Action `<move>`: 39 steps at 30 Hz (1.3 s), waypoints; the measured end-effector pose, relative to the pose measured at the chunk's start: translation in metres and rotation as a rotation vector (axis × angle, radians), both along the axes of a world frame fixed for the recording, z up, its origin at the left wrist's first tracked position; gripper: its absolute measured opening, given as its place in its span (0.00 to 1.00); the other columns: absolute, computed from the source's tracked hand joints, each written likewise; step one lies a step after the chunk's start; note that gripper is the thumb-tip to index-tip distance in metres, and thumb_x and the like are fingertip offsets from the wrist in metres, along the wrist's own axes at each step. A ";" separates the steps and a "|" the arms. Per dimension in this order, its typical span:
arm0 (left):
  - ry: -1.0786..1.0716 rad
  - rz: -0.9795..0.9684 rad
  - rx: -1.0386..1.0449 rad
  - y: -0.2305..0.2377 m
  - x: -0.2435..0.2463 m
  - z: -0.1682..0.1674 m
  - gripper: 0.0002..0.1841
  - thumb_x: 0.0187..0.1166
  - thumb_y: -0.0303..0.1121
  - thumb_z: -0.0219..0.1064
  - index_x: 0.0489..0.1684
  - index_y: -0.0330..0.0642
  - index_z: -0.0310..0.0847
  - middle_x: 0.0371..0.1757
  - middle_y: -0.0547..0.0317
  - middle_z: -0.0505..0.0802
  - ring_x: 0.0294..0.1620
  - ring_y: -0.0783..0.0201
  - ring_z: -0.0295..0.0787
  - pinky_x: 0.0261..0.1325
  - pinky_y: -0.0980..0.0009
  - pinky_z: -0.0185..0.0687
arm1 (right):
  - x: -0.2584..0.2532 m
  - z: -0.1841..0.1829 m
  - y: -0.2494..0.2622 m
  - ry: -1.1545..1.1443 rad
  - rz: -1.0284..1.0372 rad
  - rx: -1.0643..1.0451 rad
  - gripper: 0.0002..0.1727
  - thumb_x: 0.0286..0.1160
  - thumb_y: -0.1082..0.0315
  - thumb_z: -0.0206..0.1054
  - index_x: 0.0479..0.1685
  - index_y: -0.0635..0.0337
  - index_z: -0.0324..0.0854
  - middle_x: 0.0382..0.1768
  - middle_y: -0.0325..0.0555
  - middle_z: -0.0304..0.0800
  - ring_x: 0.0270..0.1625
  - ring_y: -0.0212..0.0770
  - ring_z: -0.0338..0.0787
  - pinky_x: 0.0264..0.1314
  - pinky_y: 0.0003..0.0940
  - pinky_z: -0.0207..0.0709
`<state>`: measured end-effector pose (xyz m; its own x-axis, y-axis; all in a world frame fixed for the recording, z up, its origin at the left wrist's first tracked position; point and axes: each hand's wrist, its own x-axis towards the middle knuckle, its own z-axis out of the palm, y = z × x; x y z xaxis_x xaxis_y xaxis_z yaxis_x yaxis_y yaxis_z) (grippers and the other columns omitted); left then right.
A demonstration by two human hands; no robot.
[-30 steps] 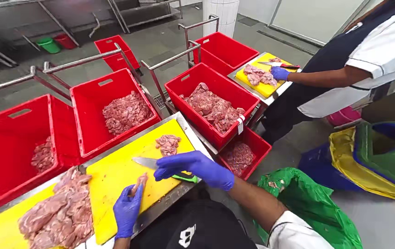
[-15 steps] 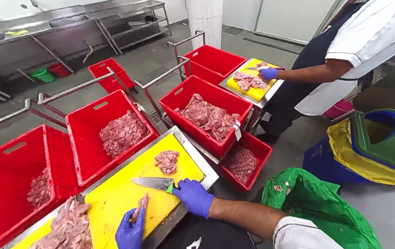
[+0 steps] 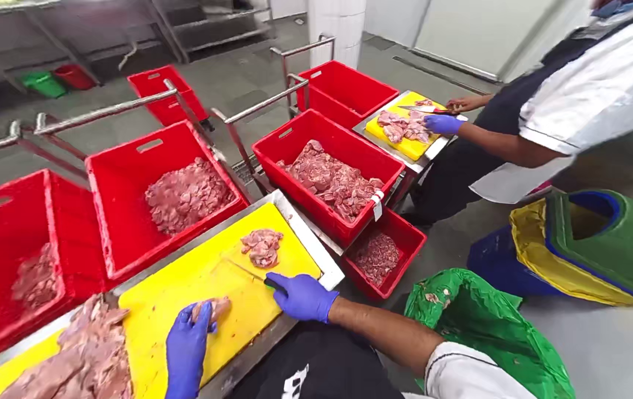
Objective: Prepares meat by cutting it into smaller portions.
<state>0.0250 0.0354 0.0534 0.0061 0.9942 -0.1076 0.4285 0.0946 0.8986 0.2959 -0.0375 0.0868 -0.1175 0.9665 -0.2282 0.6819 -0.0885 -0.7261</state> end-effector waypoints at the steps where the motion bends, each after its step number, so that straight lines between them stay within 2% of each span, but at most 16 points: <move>1: -0.010 -0.011 -0.026 0.001 0.005 0.012 0.21 0.84 0.42 0.65 0.59 0.29 0.81 0.36 0.46 0.92 0.27 0.60 0.89 0.36 0.56 0.91 | 0.002 0.005 0.001 0.039 -0.031 0.020 0.29 0.88 0.53 0.52 0.89 0.36 0.67 0.41 0.51 0.95 0.42 0.54 0.94 0.48 0.61 0.85; 3: -0.011 0.002 -0.119 -0.008 0.005 0.026 0.22 0.85 0.45 0.65 0.61 0.32 0.82 0.39 0.47 0.93 0.30 0.58 0.91 0.39 0.55 0.93 | 0.002 0.016 -0.003 0.199 -0.051 0.050 0.28 0.89 0.56 0.53 0.88 0.45 0.68 0.41 0.47 0.94 0.38 0.45 0.93 0.46 0.51 0.87; 6: 0.166 0.024 -0.166 -0.011 -0.012 0.014 0.21 0.87 0.46 0.62 0.62 0.36 0.83 0.48 0.45 0.94 0.41 0.56 0.95 0.50 0.53 0.94 | 0.001 0.042 0.006 0.559 -0.078 0.010 0.28 0.83 0.66 0.55 0.82 0.63 0.62 0.34 0.42 0.89 0.26 0.36 0.87 0.29 0.37 0.86; 7: 0.294 0.011 -0.177 -0.023 -0.022 0.004 0.21 0.87 0.46 0.61 0.60 0.36 0.84 0.49 0.42 0.94 0.49 0.51 0.94 0.57 0.47 0.89 | -0.005 0.049 0.001 0.629 -0.078 -0.021 0.27 0.84 0.67 0.52 0.81 0.64 0.58 0.33 0.39 0.87 0.23 0.33 0.84 0.23 0.32 0.84; 8: 0.399 0.007 -0.169 -0.030 -0.027 -0.005 0.21 0.87 0.47 0.61 0.58 0.38 0.86 0.48 0.42 0.94 0.51 0.47 0.94 0.59 0.43 0.87 | -0.009 0.052 0.001 0.654 -0.065 -0.037 0.27 0.86 0.66 0.50 0.83 0.61 0.55 0.34 0.38 0.85 0.20 0.32 0.81 0.19 0.30 0.81; 11: 0.526 0.033 -0.229 -0.038 -0.031 -0.006 0.20 0.85 0.50 0.61 0.59 0.44 0.86 0.42 0.47 0.95 0.46 0.46 0.94 0.53 0.40 0.88 | -0.031 0.035 -0.004 0.620 0.026 -0.173 0.29 0.92 0.63 0.49 0.91 0.49 0.54 0.35 0.40 0.86 0.15 0.33 0.77 0.12 0.29 0.75; 14: 0.542 0.081 -0.304 -0.040 -0.031 -0.002 0.20 0.82 0.51 0.63 0.57 0.46 0.86 0.38 0.50 0.94 0.42 0.47 0.93 0.48 0.40 0.87 | -0.038 -0.006 -0.013 0.615 0.163 -0.439 0.27 0.93 0.61 0.49 0.90 0.47 0.60 0.33 0.40 0.85 0.14 0.35 0.76 0.11 0.29 0.73; 17: 0.573 0.104 -0.248 -0.045 -0.039 -0.005 0.18 0.78 0.48 0.67 0.56 0.47 0.86 0.40 0.54 0.94 0.43 0.51 0.93 0.48 0.44 0.88 | -0.024 -0.032 -0.022 0.586 0.131 -0.513 0.30 0.94 0.61 0.46 0.94 0.45 0.54 0.32 0.40 0.84 0.14 0.34 0.73 0.11 0.29 0.71; 19: 0.540 0.054 -0.035 -0.049 -0.047 -0.014 0.20 0.73 0.42 0.71 0.62 0.45 0.86 0.59 0.53 0.91 0.57 0.55 0.90 0.60 0.53 0.88 | -0.020 -0.024 -0.026 0.370 0.112 -0.353 0.31 0.95 0.61 0.45 0.96 0.46 0.50 0.32 0.38 0.85 0.15 0.33 0.75 0.13 0.30 0.74; 21: 0.459 -0.056 0.141 -0.050 -0.052 -0.022 0.23 0.70 0.41 0.74 0.63 0.42 0.85 0.69 0.49 0.88 0.72 0.54 0.84 0.76 0.57 0.81 | -0.027 -0.006 -0.035 0.033 0.224 -0.130 0.31 0.93 0.60 0.44 0.95 0.48 0.53 0.31 0.42 0.87 0.22 0.37 0.82 0.26 0.39 0.81; 23: 0.466 -0.150 0.179 -0.049 -0.050 -0.021 0.21 0.71 0.42 0.75 0.58 0.39 0.87 0.66 0.47 0.89 0.72 0.52 0.85 0.76 0.57 0.80 | -0.042 0.017 -0.045 -0.170 0.385 -0.027 0.31 0.92 0.60 0.44 0.95 0.49 0.55 0.33 0.51 0.90 0.30 0.49 0.88 0.36 0.52 0.83; 28: 0.538 -0.189 0.172 -0.049 -0.048 -0.022 0.16 0.72 0.40 0.71 0.51 0.38 0.89 0.60 0.47 0.91 0.65 0.50 0.88 0.69 0.57 0.84 | -0.053 0.033 -0.067 -0.406 0.535 -0.010 0.32 0.90 0.60 0.42 0.94 0.49 0.56 0.32 0.51 0.89 0.30 0.55 0.91 0.28 0.54 0.81; 31: 0.539 -0.183 0.203 -0.048 -0.048 -0.026 0.16 0.72 0.39 0.71 0.50 0.38 0.90 0.58 0.47 0.92 0.63 0.50 0.89 0.67 0.57 0.84 | -0.064 0.024 -0.055 -0.381 0.534 -0.042 0.31 0.91 0.60 0.42 0.95 0.47 0.55 0.33 0.52 0.90 0.32 0.55 0.91 0.32 0.54 0.83; 34: 0.516 -0.197 0.247 -0.046 -0.049 -0.027 0.13 0.71 0.38 0.72 0.45 0.39 0.91 0.55 0.47 0.93 0.61 0.51 0.90 0.66 0.58 0.85 | -0.107 -0.009 -0.015 -0.264 0.472 -0.018 0.32 0.91 0.62 0.46 0.95 0.45 0.53 0.33 0.54 0.90 0.36 0.57 0.92 0.40 0.58 0.84; 37: 0.538 -0.201 0.218 -0.042 -0.051 -0.027 0.13 0.70 0.39 0.73 0.43 0.40 0.90 0.55 0.48 0.92 0.61 0.50 0.89 0.65 0.57 0.85 | -0.127 -0.019 0.011 -0.211 0.436 0.036 0.32 0.91 0.62 0.48 0.95 0.45 0.53 0.30 0.54 0.90 0.33 0.57 0.91 0.36 0.59 0.83; 39: 0.527 -0.092 0.140 -0.032 -0.057 -0.023 0.14 0.69 0.37 0.72 0.44 0.36 0.88 0.53 0.47 0.92 0.59 0.50 0.90 0.64 0.54 0.86 | -0.115 -0.005 0.008 -0.151 0.406 0.030 0.31 0.92 0.61 0.49 0.95 0.44 0.55 0.31 0.53 0.90 0.31 0.55 0.90 0.36 0.57 0.83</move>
